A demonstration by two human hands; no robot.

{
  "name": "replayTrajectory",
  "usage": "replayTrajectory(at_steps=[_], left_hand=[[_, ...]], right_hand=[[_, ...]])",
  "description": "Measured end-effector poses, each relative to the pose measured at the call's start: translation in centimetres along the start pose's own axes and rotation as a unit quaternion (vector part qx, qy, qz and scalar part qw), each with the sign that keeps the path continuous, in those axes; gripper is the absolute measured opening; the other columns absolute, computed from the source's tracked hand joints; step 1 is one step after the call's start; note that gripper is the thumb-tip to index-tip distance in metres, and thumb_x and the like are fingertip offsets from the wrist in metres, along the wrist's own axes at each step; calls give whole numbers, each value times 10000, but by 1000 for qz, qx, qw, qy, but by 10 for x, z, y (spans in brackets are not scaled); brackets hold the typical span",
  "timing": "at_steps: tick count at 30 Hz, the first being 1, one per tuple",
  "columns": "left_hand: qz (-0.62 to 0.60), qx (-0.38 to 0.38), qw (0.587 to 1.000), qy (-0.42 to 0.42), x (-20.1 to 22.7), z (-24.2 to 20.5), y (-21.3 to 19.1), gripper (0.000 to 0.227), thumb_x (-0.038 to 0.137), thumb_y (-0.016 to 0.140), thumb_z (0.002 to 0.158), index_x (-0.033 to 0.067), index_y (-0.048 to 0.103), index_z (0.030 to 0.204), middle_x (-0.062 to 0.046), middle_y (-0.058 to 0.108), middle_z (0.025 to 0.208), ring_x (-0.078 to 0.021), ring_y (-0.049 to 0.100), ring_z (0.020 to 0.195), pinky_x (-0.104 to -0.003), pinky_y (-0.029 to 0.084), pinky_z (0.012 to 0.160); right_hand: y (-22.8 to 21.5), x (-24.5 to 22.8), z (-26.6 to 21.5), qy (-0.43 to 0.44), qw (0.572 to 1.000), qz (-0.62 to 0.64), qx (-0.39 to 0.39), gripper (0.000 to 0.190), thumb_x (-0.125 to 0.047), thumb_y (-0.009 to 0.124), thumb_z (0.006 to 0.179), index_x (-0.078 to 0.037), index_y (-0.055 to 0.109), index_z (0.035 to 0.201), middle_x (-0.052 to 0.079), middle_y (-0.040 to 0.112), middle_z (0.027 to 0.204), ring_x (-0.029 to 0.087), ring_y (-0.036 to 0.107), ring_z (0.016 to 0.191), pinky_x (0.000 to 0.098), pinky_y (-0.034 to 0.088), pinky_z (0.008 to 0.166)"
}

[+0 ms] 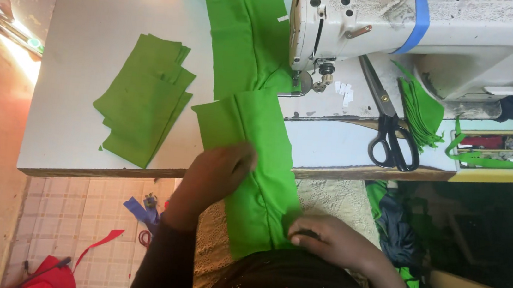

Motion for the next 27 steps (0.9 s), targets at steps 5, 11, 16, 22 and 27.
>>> replayTrajectory(at_steps=[5, 11, 16, 22, 27], left_hand=[[163, 287, 930, 164, -22, 69, 65, 332, 281, 650, 973, 118, 640, 1262, -127, 648, 1226, -321, 631, 1154, -487, 478, 974], [199, 223, 935, 192, 29, 75, 85, 448, 265, 612, 982, 184, 563, 1420, -107, 567, 1419, -294, 533, 1346, -541, 362, 1134], [187, 246, 930, 198, 27, 76, 87, 410, 291, 493, 1039, 219, 556, 1437, -92, 551, 1444, -277, 519, 1364, -527, 332, 1162], [212, 274, 920, 183, 29, 78, 86, 390, 311, 496, 1045, 229, 575, 1418, -78, 574, 1405, -270, 547, 1332, -513, 357, 1153], [217, 274, 919, 184, 29, 77, 88, 405, 314, 470, 1053, 230, 555, 1440, -81, 563, 1403, -272, 547, 1334, -514, 358, 1161]], right_hand=[[-34, -11, 4, -9, 991, -47, 125, 180, -144, 665, 964, -86, 777, 1093, 158, 796, 919, 334, 770, 893, 501, 580, 860], [-135, 29, -31, -40, 890, -83, 446, 160, -127, 687, 1000, -97, 747, 1145, 109, 762, 982, 278, 732, 1000, 430, 555, 924], [-189, 77, -60, -27, 776, -179, 604, 114, -27, 689, 1041, -51, 738, 1141, 146, 714, 1041, 371, 692, 987, 447, 561, 860], [-223, 100, -38, -4, 727, -350, 591, 192, -255, 773, 1008, -124, 747, 1146, 79, 651, 983, 351, 638, 903, 496, 481, 877], [-255, 127, 3, 61, 735, -389, 553, 120, -265, 798, 976, -163, 758, 1025, 118, 674, 934, 413, 665, 862, 504, 530, 780]])
Point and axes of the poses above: each hand's wrist, its own z-axis towards the middle knuckle, its own y-axis out of the palm, x = y × z, the point moved 4 cm from there along z, towards the middle knuckle
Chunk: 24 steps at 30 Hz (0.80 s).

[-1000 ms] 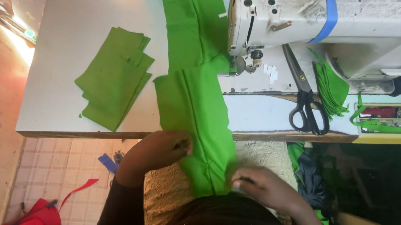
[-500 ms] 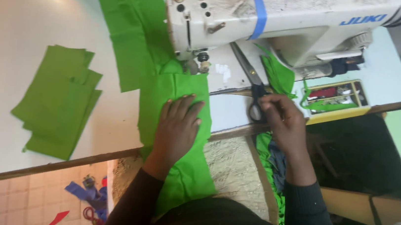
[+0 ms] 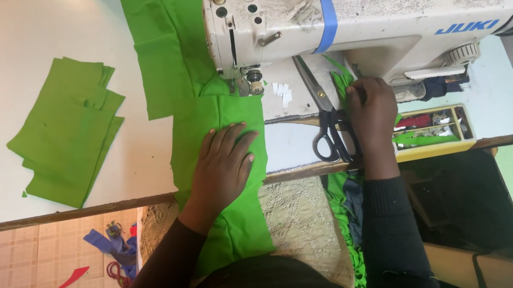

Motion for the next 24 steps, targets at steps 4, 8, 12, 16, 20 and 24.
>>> replayTrajectory(at_steps=[4, 8, 12, 16, 20, 24], left_hand=[[-18, -5, 1000, -11, -2, 1, 0, 400, 312, 494, 1044, 216, 576, 1424, -95, 583, 1378, -291, 561, 1321, -533, 368, 1147], [-18, -1, 1000, -6, -1, 0, -4, 395, 306, 475, 1057, 213, 565, 1429, -91, 568, 1395, -284, 547, 1337, -530, 358, 1155], [-48, 7, 999, -10, 0, -1, -6, 376, 282, 488, 1054, 192, 584, 1406, -102, 576, 1381, -299, 546, 1333, -548, 352, 1156], [-142, 39, 988, -42, 0, 3, -7, 308, 343, 547, 1048, 173, 664, 1278, -94, 604, 1335, -314, 542, 1322, -589, 316, 1149], [-469, 96, 872, -107, 18, 21, -30, 323, 230, 725, 962, 97, 667, 1250, -112, 648, 1078, -309, 656, 970, -451, 493, 871], [-522, 143, 825, -163, 10, 23, -42, 110, 57, 779, 919, 50, 732, 1018, -85, 669, 792, -233, 718, 653, -339, 561, 619]], right_hand=[[-9, -6, 0, 45, 995, 90, -18, 113, -282, 786, 1008, -175, 752, 1016, 117, 668, 886, 403, 673, 874, 484, 528, 788], [-31, -26, -10, 112, 946, 301, -42, 24, -132, 735, 1044, -113, 733, 1059, 76, 646, 841, 185, 589, 832, 349, 477, 760], [-64, -67, -21, 137, 878, 453, -70, 38, -110, 661, 1078, -83, 677, 1100, -21, 547, 852, 82, 522, 857, 250, 456, 781], [-65, -133, -40, 137, 835, 522, -105, 95, -79, 714, 996, -75, 672, 1082, -14, 588, 895, 93, 561, 892, 245, 483, 819], [-27, -169, -70, 152, 770, 575, -229, 115, -160, 628, 1027, -67, 649, 1091, 29, 606, 848, 111, 606, 809, 275, 560, 617], [-7, -177, -83, 132, 726, 633, -234, 150, -197, 526, 1085, -55, 572, 1097, 71, 630, 907, 163, 610, 864, 344, 498, 852]])
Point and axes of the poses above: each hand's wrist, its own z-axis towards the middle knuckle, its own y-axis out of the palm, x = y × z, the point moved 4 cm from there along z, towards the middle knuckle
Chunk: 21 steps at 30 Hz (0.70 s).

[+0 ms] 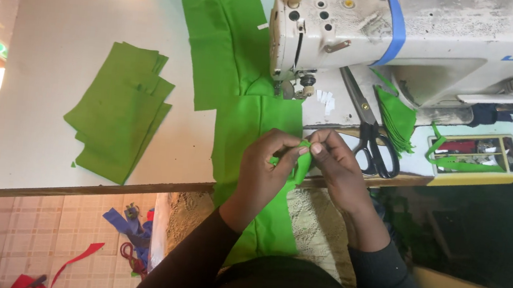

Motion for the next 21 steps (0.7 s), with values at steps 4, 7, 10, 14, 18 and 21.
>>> replayTrajectory(at_steps=[4, 7, 10, 14, 18, 21], left_hand=[[57, -15, 998, -23, -11, 1, -15, 126, 101, 768, 935, 140, 781, 1054, -57, 741, 860, -221, 743, 745, -343, 578, 695], [82, -3, 996, -37, -22, 3, -27, 123, 98, 735, 961, 107, 751, 1083, -79, 709, 874, -231, 718, 775, -355, 584, 702], [184, -12, 982, 30, -30, 4, -38, 95, 137, 672, 1004, 122, 725, 1082, -67, 674, 967, -302, 698, 923, -421, 545, 808], [427, -15, 903, 46, -36, -13, -48, 237, 198, 697, 971, 108, 673, 1190, -130, 629, 1107, -365, 638, 1058, -511, 506, 858], [475, -5, 880, -3, -23, -31, -57, 273, 246, 678, 986, 149, 644, 1239, -105, 586, 1183, -342, 572, 1147, -511, 473, 897], [284, 32, 957, 59, 5, -25, -51, 503, 324, 789, 922, 107, 618, 1342, -139, 630, 1276, -368, 594, 1237, -503, 441, 1037]], right_hand=[[2, -20, -6, -8, 998, 27, 49, 88, -167, 508, 1092, -84, 525, 1116, 24, 619, 920, 143, 637, 906, 318, 494, 885], [-18, -28, -5, -37, 992, 38, 116, 67, -119, 572, 1071, -111, 512, 1100, 49, 637, 923, 180, 667, 897, 339, 505, 863], [-29, -39, 0, -63, 989, 76, 107, 292, -100, 638, 1012, -80, 535, 1285, 52, 665, 1014, 136, 671, 878, 293, 560, 824], [-42, -38, -8, -81, 986, 80, 122, 240, -117, 636, 1006, -35, 577, 1224, 68, 637, 943, 147, 672, 798, 292, 587, 749], [-28, -35, -9, -86, 986, 89, 107, 161, -93, 656, 990, -25, 574, 1110, 67, 621, 785, 130, 649, 630, 256, 539, 585], [-4, -21, -13, -48, 994, 46, 83, 172, -84, 698, 933, -25, 616, 1072, 64, 645, 783, 124, 664, 618, 245, 551, 557]])
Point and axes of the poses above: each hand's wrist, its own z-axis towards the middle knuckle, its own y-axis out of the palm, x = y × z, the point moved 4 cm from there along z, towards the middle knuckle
